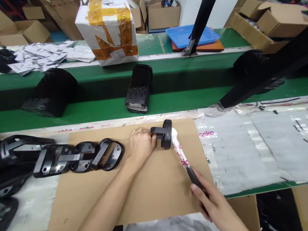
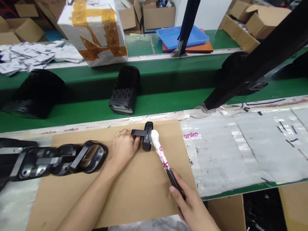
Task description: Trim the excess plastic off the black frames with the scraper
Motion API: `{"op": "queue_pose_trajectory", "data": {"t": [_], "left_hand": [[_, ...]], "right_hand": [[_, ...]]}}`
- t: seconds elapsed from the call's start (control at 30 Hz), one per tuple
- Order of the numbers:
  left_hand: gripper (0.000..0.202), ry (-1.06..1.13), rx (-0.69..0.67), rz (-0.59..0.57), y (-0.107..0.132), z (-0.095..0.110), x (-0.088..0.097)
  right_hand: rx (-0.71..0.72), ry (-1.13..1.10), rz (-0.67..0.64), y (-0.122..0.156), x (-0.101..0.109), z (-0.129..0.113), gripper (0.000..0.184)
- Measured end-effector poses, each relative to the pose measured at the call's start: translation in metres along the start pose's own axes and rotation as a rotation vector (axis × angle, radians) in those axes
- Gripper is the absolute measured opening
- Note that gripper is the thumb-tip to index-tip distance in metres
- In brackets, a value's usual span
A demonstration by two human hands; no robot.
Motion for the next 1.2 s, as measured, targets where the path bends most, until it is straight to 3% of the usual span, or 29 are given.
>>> {"op": "queue_pose_trajectory", "data": {"t": [0.33, 0.57, 0.73, 0.87, 1.03, 1.2], "left_hand": [[0.025, 0.102, -0.015, 0.073, 0.000, -0.011, 0.004], [0.022, 0.035, 0.060, 0.040, -0.004, -0.010, 0.004], [0.027, 0.021, 0.030, 0.009, -0.008, -0.010, -0.002], [0.028, -0.006, 0.027, 0.014, -0.009, -0.011, -0.003], [0.025, 0.007, 0.019, 0.002, -0.007, -0.007, -0.001], [0.025, 0.013, 0.049, 0.000, -0.006, -0.008, -0.001]], "right_hand": [[0.044, 0.135, -0.071, -0.003, 0.004, 0.008, 0.056], [0.094, 0.192, -0.056, -0.006, 0.010, 0.001, 0.056], [0.100, 0.177, -0.083, -0.007, 0.010, 0.000, 0.057], [0.096, 0.180, -0.026, -0.007, 0.015, -0.002, 0.056], [-0.040, 0.256, -0.042, -0.007, 0.013, 0.003, 0.053], [-0.018, 0.223, 0.037, -0.002, 0.020, -0.002, 0.049]]}}
Point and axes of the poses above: each hand's wrist, its own y-axis away from the middle knuckle, its own x-axis out of the back of the hand, z = x × y, the point moved 8 cm from there along -y, towards the middle knuckle, and after that the axes turned 8 degrees about -y, right-handed, at the moved point
